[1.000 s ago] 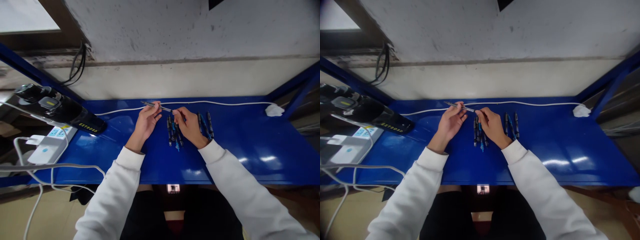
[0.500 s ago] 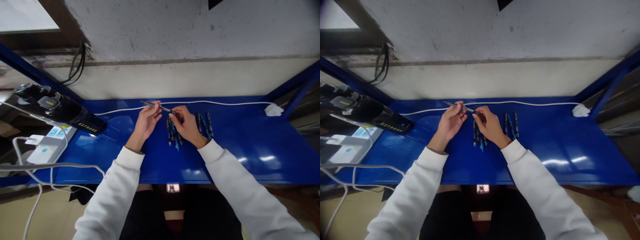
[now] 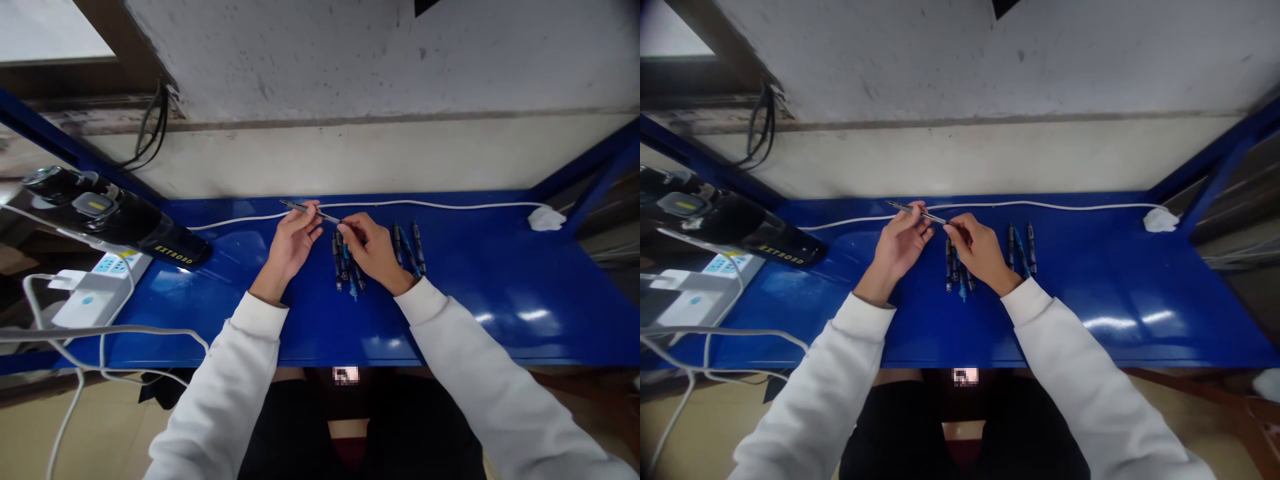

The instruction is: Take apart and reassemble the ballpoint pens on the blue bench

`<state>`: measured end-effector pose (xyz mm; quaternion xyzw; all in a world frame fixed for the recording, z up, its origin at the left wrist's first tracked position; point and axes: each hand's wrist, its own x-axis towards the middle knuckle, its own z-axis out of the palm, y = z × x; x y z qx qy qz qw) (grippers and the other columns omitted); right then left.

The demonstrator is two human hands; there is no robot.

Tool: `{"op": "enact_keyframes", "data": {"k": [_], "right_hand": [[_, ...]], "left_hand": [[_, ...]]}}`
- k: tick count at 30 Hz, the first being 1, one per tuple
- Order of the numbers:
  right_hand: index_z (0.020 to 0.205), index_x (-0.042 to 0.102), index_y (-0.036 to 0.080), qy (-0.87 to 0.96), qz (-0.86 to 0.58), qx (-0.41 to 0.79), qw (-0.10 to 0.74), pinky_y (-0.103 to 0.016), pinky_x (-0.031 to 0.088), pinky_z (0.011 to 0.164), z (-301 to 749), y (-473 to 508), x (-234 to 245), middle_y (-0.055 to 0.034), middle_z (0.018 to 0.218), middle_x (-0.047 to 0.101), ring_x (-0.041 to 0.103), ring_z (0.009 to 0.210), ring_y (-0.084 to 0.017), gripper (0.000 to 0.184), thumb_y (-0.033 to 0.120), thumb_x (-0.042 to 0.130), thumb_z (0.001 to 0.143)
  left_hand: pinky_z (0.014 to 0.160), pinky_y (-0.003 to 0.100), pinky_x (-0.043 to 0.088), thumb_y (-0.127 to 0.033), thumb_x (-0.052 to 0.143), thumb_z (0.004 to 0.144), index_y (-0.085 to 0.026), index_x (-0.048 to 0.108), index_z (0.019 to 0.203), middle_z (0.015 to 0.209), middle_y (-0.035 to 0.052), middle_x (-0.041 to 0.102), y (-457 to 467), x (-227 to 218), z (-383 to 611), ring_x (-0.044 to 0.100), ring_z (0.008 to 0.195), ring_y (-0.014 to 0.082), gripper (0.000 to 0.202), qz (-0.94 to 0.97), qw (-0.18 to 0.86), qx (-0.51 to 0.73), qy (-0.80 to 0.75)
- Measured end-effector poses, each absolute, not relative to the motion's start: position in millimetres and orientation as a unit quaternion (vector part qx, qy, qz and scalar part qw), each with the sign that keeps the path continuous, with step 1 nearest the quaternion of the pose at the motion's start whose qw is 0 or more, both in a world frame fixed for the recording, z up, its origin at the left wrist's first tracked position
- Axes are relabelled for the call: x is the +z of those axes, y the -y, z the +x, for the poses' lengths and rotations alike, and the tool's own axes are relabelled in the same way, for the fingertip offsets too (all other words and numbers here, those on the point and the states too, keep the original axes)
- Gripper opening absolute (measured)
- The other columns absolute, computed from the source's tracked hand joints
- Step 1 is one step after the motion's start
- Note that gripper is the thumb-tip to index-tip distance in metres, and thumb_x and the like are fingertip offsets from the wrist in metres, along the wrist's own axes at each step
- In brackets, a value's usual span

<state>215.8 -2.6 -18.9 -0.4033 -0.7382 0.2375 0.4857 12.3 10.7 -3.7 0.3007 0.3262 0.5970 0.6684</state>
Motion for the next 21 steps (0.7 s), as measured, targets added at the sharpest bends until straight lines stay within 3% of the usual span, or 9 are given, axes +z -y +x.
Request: {"op": "enact_keyframes", "data": {"k": [3, 8, 21], "right_hand": [[0.106, 0.065, 0.026, 0.743, -0.401, 0.252, 0.473, -0.033, 0.049, 0.065, 216.7, 3.2, -17.0, 0.0007, 0.077, 0.068, 0.063, 0.064, -0.018, 0.038, 0.059, 0.051, 0.118], [0.121, 0.063, 0.028, 0.722, -0.415, 0.228, 0.505, -0.035, 0.053, 0.069, 215.6, 0.7, -22.1, -0.0029, 0.093, 0.074, 0.069, 0.074, -0.021, 0.036, 0.062, 0.067, 0.11], [0.095, 0.06, 0.027, 0.733, -0.415, 0.248, 0.478, -0.032, 0.049, 0.065, 219.7, 3.5, -15.1, 0.0023, 0.068, 0.068, 0.065, 0.06, -0.017, 0.046, 0.063, 0.046, 0.12]], "left_hand": [[0.081, 0.026, 0.058, -0.033, 0.097, 0.087, -0.026, 0.081, 0.107, 0.098, 0.0013, 0.078, -10.6, -4.1, 13.2, 0.074, 0.09, 0.0148, 0.027, 0.304, 0.665, 0.595, -0.334], [0.081, 0.026, 0.058, -0.034, 0.098, 0.086, -0.026, 0.082, 0.106, 0.1, 0.0013, 0.078, -10.5, -4.5, 15.1, 0.074, 0.09, 0.0147, 0.027, 0.306, 0.666, 0.592, -0.336], [0.085, 0.027, 0.058, -0.031, 0.099, 0.084, -0.025, 0.084, 0.108, 0.104, 0.0016, 0.08, -7.0, -2.5, 15.2, 0.076, 0.092, 0.0149, 0.029, 0.319, 0.682, 0.577, -0.317]]}}
